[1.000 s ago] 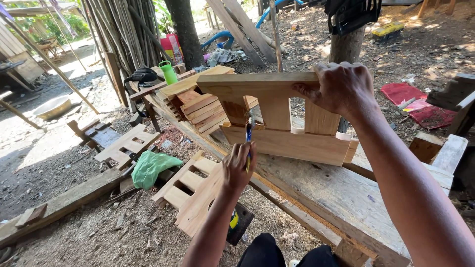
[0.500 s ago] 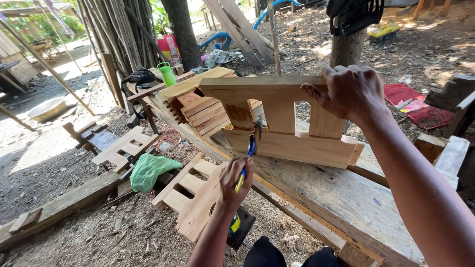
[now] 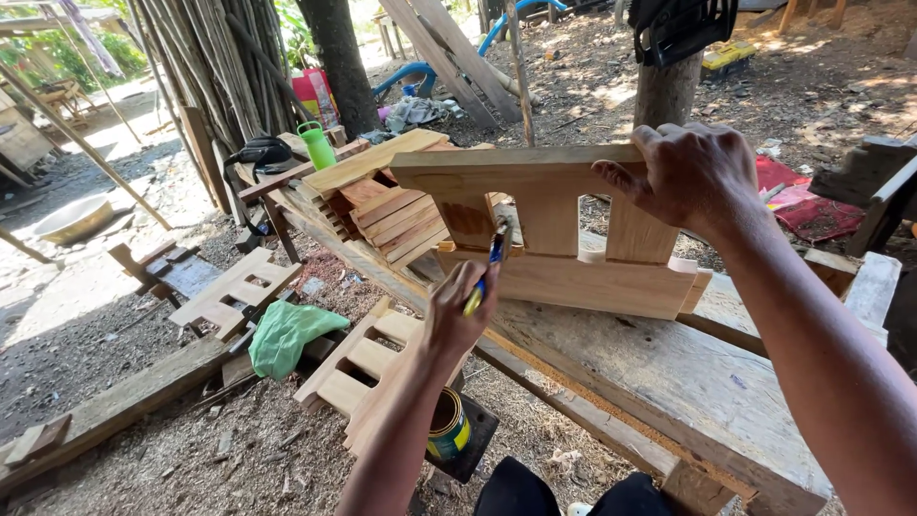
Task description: Apply varnish or wood stain to wooden furniture components using a brush.
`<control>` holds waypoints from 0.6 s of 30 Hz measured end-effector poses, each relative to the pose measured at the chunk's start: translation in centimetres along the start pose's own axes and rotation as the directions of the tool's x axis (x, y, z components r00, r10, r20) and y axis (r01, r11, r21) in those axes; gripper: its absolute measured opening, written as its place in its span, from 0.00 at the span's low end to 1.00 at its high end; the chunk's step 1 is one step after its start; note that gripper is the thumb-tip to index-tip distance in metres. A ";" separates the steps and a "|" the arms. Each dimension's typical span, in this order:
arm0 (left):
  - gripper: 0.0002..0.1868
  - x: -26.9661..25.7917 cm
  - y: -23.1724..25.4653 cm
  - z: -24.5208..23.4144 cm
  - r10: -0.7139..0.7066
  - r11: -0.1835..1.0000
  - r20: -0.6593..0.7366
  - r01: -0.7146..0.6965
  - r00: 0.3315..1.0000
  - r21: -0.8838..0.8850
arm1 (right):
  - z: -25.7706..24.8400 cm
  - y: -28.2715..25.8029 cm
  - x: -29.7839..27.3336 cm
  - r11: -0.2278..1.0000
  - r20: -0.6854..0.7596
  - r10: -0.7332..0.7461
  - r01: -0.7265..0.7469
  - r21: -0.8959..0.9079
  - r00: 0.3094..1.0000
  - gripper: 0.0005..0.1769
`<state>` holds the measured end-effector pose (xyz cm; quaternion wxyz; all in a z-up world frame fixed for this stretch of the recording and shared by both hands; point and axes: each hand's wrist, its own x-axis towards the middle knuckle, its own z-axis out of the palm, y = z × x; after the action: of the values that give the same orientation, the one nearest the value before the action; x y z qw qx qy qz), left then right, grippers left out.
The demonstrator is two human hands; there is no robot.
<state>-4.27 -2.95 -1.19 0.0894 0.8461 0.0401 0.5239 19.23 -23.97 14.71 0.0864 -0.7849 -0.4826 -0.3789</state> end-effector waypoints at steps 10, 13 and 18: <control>0.08 -0.5 -1.4 0.7 -0.108 0.985 -0.080 0.095 0.991 -0.146 | 0.0 0.2 -0.7 0.995 0.203 0.077 -0.061 -0.081 0.976 0.46; 0.10 -0.4 -1.7 0.2 -0.211 0.960 -0.139 0.178 0.968 -0.217 | 0.9 0.9 -0.8 0.995 0.199 0.066 -0.049 -0.091 0.978 0.47; 0.09 -0.5 -2.4 2.8 -0.018 0.999 -0.106 0.013 0.994 -0.049 | 1.9 1.6 -1.5 0.968 0.204 0.082 -0.029 -0.249 0.976 0.44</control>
<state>-1.98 -0.94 -3.33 0.1115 0.8143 0.0386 0.5684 21.15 -24.83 12.73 -0.0524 -0.8388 -0.4165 -0.3466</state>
